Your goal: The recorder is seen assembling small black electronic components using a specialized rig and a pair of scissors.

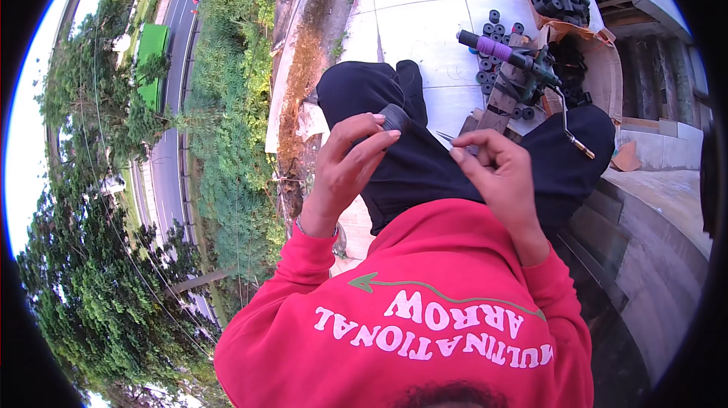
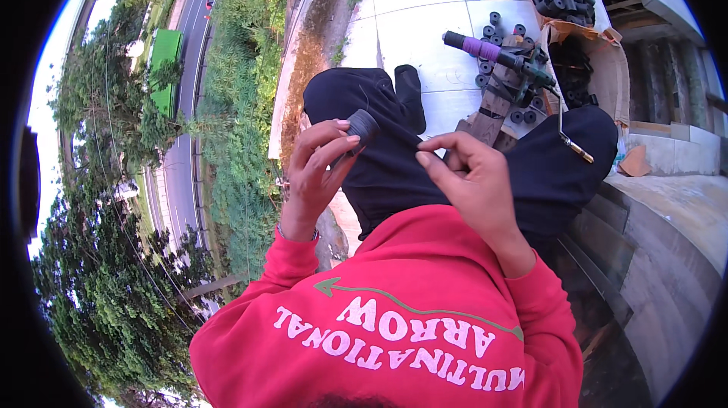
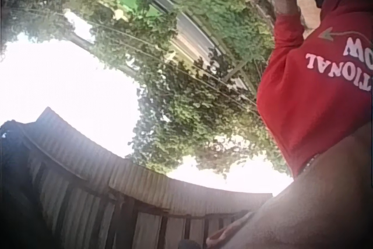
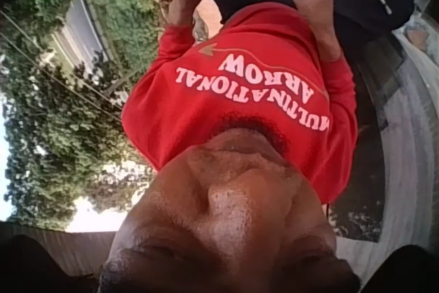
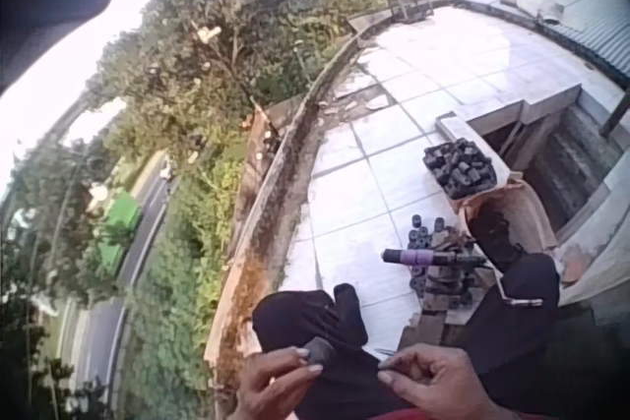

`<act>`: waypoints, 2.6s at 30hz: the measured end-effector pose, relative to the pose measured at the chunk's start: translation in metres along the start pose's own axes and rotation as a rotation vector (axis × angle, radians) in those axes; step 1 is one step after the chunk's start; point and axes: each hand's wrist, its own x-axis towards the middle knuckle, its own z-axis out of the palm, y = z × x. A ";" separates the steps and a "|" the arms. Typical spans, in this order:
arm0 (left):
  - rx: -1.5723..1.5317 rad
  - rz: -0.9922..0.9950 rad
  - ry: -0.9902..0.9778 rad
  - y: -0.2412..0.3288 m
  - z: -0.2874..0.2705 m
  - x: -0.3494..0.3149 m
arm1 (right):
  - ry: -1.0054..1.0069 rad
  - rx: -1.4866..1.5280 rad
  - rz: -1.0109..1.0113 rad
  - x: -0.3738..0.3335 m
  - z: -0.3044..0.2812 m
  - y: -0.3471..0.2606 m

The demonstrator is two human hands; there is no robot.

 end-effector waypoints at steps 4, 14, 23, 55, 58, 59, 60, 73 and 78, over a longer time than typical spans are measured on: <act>-0.106 0.065 0.029 0.010 0.017 0.000 | -0.068 0.216 0.144 0.010 0.020 0.020; -0.133 0.122 -0.045 0.018 0.037 -0.011 | -0.072 0.359 0.236 0.001 0.020 0.028; -0.162 0.107 -0.128 0.015 0.040 -0.019 | 0.056 0.229 -0.007 -0.002 0.013 0.040; -2.088 -1.383 0.488 0.008 0.058 -0.041 | 0.101 1.170 0.401 0.011 -0.022 0.056; -2.116 -0.918 -0.129 0.003 0.037 -0.056 | 0.084 1.232 0.336 0.024 -0.050 0.053; -1.782 -0.759 -0.339 -0.017 0.038 -0.073 | 0.063 1.231 0.298 0.027 -0.056 0.049; -1.421 -0.833 -0.498 -0.018 0.025 -0.063 | 0.048 1.228 0.262 0.027 -0.061 0.044; -0.124 -0.534 0.131 -0.045 0.010 -0.056 | 0.394 0.900 -0.240 -0.005 -0.149 -0.004; -0.727 -0.676 0.219 -0.019 0.035 -0.042 | -0.074 0.095 0.312 -0.009 -0.096 0.009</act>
